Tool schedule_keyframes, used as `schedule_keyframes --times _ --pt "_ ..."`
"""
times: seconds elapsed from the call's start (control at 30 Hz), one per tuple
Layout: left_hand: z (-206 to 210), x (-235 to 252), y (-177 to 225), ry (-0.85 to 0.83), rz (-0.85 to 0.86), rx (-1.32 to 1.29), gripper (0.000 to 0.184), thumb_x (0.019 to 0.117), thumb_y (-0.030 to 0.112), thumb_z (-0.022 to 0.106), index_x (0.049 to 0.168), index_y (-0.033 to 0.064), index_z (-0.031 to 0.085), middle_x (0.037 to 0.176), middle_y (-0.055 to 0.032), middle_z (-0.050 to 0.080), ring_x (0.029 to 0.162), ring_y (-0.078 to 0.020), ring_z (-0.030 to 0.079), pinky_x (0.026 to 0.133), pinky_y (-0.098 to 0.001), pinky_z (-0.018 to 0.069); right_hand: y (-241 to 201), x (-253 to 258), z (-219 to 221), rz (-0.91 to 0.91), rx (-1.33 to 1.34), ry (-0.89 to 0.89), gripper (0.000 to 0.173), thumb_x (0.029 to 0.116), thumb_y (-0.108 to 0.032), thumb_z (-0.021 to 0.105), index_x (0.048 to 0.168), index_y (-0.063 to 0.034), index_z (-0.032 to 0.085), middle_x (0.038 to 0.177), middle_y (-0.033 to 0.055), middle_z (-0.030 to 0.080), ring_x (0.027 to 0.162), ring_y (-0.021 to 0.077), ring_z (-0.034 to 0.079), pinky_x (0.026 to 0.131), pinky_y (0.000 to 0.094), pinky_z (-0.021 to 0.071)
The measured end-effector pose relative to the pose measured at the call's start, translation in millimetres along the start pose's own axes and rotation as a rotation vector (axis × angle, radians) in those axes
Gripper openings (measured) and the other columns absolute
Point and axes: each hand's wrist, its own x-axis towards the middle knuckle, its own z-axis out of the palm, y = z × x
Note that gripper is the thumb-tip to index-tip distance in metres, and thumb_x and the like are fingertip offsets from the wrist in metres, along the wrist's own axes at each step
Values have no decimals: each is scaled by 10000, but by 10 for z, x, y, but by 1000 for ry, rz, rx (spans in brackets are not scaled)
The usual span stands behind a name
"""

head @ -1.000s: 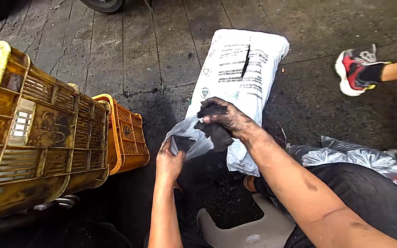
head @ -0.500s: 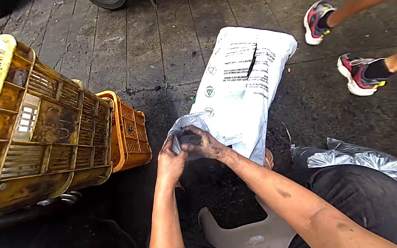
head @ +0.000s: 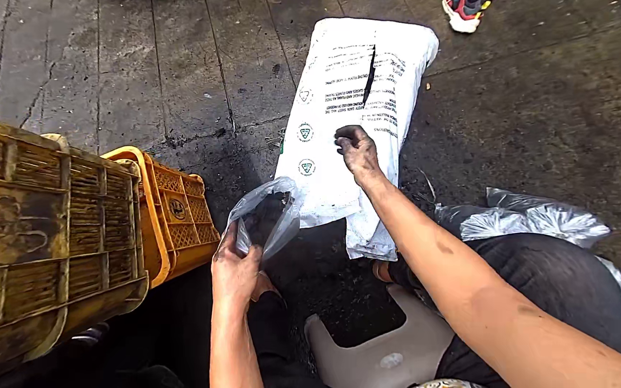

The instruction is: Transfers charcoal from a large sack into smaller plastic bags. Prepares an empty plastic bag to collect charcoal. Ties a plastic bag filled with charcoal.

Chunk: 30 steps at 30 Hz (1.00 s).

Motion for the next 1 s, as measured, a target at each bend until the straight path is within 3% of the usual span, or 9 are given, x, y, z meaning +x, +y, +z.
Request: schedule_keyframes --times 0.13,0.2,0.27,0.37,0.57,0.67,0.8,0.9,1.0 --pt "33 19 11 1 19 22 663 839 -27 627 1484 -15 475 1419 -201 561 1059 -132 644 836 -290 532 939 147 6 354 93 56 406 1102 -187 434 1462 -4 471 1471 238 511 1329 358 519 1071 529 428" --pt "42 33 -15 7 24 40 669 823 -8 628 1476 -10 488 1419 -188 569 1109 -113 631 876 -273 520 1267 93 -102 495 105 188 409 1096 -209 440 1451 -17 509 1435 236 546 1319 362 526 1072 546 429" --pt "41 43 -40 6 39 47 665 822 -8 638 1471 -20 493 1431 -189 567 1190 -113 607 946 -268 500 1481 55 -358 589 -100 291 414 1092 -222 444 1429 5 526 1397 275 567 1328 396 529 1105 566 413" --pt "65 41 -49 4 51 61 664 807 -5 637 1457 -33 505 1425 -195 573 1215 -116 602 969 -267 492 1640 50 -793 642 -458 144 508 1074 -186 478 1524 30 384 1466 312 502 1389 457 471 1136 600 366" --pt "109 31 -73 -2 64 94 674 785 3 624 1448 -46 510 1425 -213 567 1174 -110 621 927 -261 508 1908 181 -413 358 -784 -365 453 985 -169 658 1382 33 573 1421 317 530 1330 483 510 1092 641 402" --pt "134 40 -91 10 50 95 669 787 -6 623 1445 -50 511 1407 -208 578 1128 -72 632 883 -227 520 1815 362 -182 197 -741 -243 505 978 -27 582 1460 74 470 1503 350 425 1409 507 416 1156 607 351" --pt "142 46 -129 21 56 62 683 775 -14 629 1442 -74 497 1421 -202 569 1167 -8 606 917 -154 495 1695 601 -257 309 -714 -29 644 1009 1 498 1595 33 232 1572 300 387 1443 428 432 1173 558 359" --pt "151 65 -108 30 56 35 671 770 -36 613 1431 -78 506 1430 -196 561 1146 13 614 890 -139 507 2044 590 -431 156 -925 -135 594 1022 -111 528 1552 75 334 1673 281 173 1521 500 224 1209 623 244" --pt "158 66 -107 30 65 64 666 769 -20 621 1426 -69 520 1413 -189 580 1117 24 619 864 -132 506 2210 403 -387 173 -1005 -302 652 997 -379 638 1495 11 481 1689 250 149 1533 542 91 1193 700 172"
